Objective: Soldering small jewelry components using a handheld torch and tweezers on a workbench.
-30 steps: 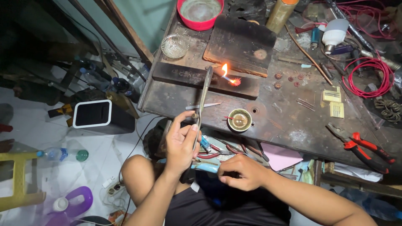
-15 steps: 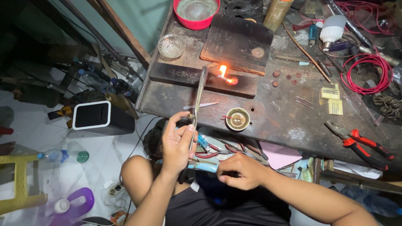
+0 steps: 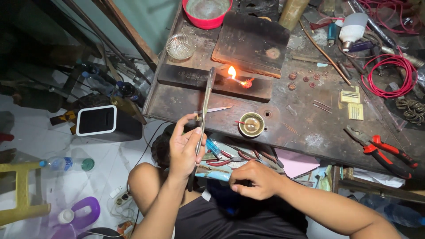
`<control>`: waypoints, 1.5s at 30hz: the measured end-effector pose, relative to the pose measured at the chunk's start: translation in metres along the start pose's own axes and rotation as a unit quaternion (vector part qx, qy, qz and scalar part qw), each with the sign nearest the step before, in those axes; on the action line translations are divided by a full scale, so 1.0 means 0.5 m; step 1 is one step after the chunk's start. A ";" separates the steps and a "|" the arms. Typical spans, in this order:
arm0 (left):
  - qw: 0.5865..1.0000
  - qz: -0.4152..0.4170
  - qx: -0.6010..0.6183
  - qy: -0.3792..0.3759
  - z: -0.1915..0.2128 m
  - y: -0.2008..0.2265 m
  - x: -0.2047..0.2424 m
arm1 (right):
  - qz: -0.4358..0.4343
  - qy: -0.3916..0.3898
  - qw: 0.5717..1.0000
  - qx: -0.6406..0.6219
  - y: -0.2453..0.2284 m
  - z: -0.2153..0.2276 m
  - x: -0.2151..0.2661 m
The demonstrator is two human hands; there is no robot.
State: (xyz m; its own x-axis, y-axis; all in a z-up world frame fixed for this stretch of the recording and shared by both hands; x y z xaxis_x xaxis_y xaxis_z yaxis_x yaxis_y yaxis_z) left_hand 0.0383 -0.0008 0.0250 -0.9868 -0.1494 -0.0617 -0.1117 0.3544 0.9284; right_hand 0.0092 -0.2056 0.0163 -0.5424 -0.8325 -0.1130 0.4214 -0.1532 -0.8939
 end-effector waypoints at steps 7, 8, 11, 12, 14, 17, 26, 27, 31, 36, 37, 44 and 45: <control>1.000 -0.002 0.008 0.000 -0.003 -0.006 0.000 | -0.001 0.002 1.000 0.001 0.004 -0.002 0.002; 1.000 -0.006 0.007 -0.005 -0.004 -0.005 -0.001 | -0.003 0.000 1.000 0.004 0.005 -0.002 0.002; 1.000 -0.011 0.008 -0.009 -0.003 -0.009 0.001 | -0.005 -0.001 1.000 0.006 0.004 -0.003 0.002; 1.000 -0.012 0.011 -0.008 -0.001 -0.011 0.000 | -0.004 0.000 1.000 0.005 0.003 -0.002 0.002; 1.000 -0.013 0.013 -0.007 -0.002 -0.011 0.000 | -0.006 0.002 1.000 0.007 0.003 -0.002 0.002; 1.000 -0.016 0.011 -0.006 -0.003 -0.006 -0.001 | -0.008 0.002 1.000 0.009 0.006 -0.003 0.003; 0.999 -0.038 0.020 0.014 -0.001 -0.015 0.005 | -0.014 -0.012 1.000 -0.001 0.011 -0.007 0.000; 0.998 -0.050 0.023 0.011 -0.001 -0.012 0.004 | -0.016 -0.012 1.000 -0.004 0.013 -0.007 -0.002; 0.999 -0.018 0.031 0.010 -0.002 -0.021 0.004 | -0.014 -0.015 1.000 -0.008 0.014 -0.007 -0.008; 1.000 -0.017 0.006 -0.003 -0.010 -0.007 0.006 | -0.010 -0.007 1.000 -0.014 0.012 -0.009 -0.011; 1.000 -0.018 0.006 -0.002 -0.014 -0.006 0.009 | -0.009 -0.008 1.000 -0.014 0.011 -0.008 -0.011; 0.954 -0.157 -0.246 -0.067 -0.070 0.035 0.051 | -0.009 -0.008 1.000 -0.005 0.008 -0.010 -0.007; 0.896 -0.250 -0.350 -0.106 -0.084 0.047 0.061 | -0.012 -0.008 1.000 0.002 0.011 -0.011 -0.005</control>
State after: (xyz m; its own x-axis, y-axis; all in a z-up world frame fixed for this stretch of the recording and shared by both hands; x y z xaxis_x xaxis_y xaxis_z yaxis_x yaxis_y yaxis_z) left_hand 0.0105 -0.0357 0.0600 -0.8420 0.0780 -0.5337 -0.5193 -0.3852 0.7629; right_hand 0.0087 -0.2015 0.0091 -0.5415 -0.8365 -0.0844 0.4113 -0.1759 -0.8944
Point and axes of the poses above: each hand's wrist, its own x-axis away from the middle knuckle, its own z-axis out of the back of the hand, y = z × x, the point moved 3 cm from there along -x, towards the middle knuckle, and after that the axes turned 11 degrees about -z, right-handed, at the moved point
